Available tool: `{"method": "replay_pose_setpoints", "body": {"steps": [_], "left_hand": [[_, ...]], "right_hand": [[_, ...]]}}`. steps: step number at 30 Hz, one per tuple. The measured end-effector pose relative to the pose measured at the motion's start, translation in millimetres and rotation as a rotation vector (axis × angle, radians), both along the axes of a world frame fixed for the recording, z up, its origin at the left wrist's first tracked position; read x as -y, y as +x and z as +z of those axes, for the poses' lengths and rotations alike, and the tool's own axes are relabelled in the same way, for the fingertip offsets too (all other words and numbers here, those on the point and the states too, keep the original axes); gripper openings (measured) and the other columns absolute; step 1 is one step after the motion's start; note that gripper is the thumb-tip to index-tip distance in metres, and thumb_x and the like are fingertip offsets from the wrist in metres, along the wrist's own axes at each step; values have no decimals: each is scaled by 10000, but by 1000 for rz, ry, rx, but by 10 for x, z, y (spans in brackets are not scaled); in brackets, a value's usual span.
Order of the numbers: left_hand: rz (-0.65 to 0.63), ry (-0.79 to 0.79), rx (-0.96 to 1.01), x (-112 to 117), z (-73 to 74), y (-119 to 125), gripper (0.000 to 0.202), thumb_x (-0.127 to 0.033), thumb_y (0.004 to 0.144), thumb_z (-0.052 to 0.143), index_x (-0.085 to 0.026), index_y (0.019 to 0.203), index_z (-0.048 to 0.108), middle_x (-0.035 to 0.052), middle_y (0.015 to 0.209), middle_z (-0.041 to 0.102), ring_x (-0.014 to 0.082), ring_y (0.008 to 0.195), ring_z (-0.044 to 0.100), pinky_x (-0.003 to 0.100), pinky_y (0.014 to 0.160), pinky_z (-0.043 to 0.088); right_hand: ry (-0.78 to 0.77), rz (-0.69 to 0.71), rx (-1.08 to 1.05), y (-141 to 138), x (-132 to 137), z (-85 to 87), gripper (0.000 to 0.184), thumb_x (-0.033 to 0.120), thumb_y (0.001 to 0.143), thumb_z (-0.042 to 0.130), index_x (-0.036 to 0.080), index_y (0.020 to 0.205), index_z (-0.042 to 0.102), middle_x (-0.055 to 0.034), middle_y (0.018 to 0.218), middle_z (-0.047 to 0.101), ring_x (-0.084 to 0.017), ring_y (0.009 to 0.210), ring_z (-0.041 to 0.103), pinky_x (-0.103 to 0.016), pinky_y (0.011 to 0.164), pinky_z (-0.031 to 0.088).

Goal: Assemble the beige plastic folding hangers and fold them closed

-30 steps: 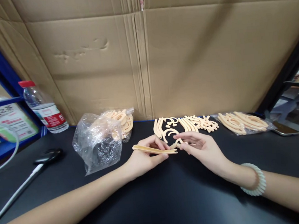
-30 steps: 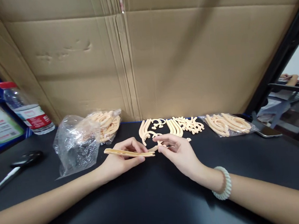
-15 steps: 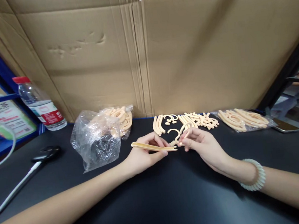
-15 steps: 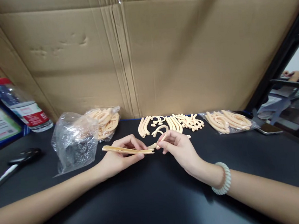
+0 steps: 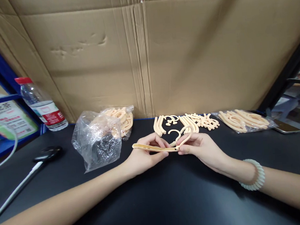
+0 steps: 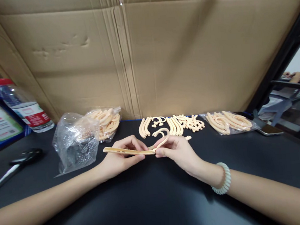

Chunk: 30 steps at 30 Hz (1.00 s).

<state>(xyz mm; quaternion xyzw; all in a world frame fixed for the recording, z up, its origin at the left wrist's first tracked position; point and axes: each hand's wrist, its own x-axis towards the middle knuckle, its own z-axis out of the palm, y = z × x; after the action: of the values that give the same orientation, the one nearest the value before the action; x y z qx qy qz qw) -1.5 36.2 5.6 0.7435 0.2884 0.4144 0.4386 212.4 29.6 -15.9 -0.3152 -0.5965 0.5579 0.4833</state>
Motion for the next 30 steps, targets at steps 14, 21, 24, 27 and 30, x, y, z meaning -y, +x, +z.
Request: {"method": "replay_pose_setpoints", "body": {"steps": [14,21,24,27,30], "left_hand": [[-25,239,-104,91,-18,-3,88,-117,796,646,-144,755,573,93,834,714,183,752,692,286,671,534],[1,294,-124,86,-21,-8,79,-127,809,634,-145,754,579,100,830,717,182,735,688,286,669,530],[3,296,-127,87,-21,-9,90,-124,807,632,-155,745,573,95,834,720,181,733,687,286,668,529],[-7,311,-133,97,-16,-9,108,-119,809,627,-167,737,564,86,847,724,177,753,690,279,684,527],[-14,337,-142,108,-12,-8,122,-118,811,628,-175,731,556,82,852,724,174,773,692,273,702,526]], "right_hand": [[-22,198,82,6,30,102,192,344,809,726,169,811,647,-34,879,683,-134,791,654,-295,765,532],[-63,222,84,12,21,116,217,355,807,725,159,811,631,-69,959,698,-144,809,662,-307,774,533],[-67,214,84,17,16,106,226,357,797,734,157,809,629,-63,945,700,-144,792,671,-300,757,537],[-75,206,86,15,6,93,233,364,781,747,162,804,633,-35,850,696,-147,760,681,-294,733,543],[-79,193,85,7,3,87,252,377,758,764,164,782,631,-23,797,692,-143,729,683,-284,705,541]]}}
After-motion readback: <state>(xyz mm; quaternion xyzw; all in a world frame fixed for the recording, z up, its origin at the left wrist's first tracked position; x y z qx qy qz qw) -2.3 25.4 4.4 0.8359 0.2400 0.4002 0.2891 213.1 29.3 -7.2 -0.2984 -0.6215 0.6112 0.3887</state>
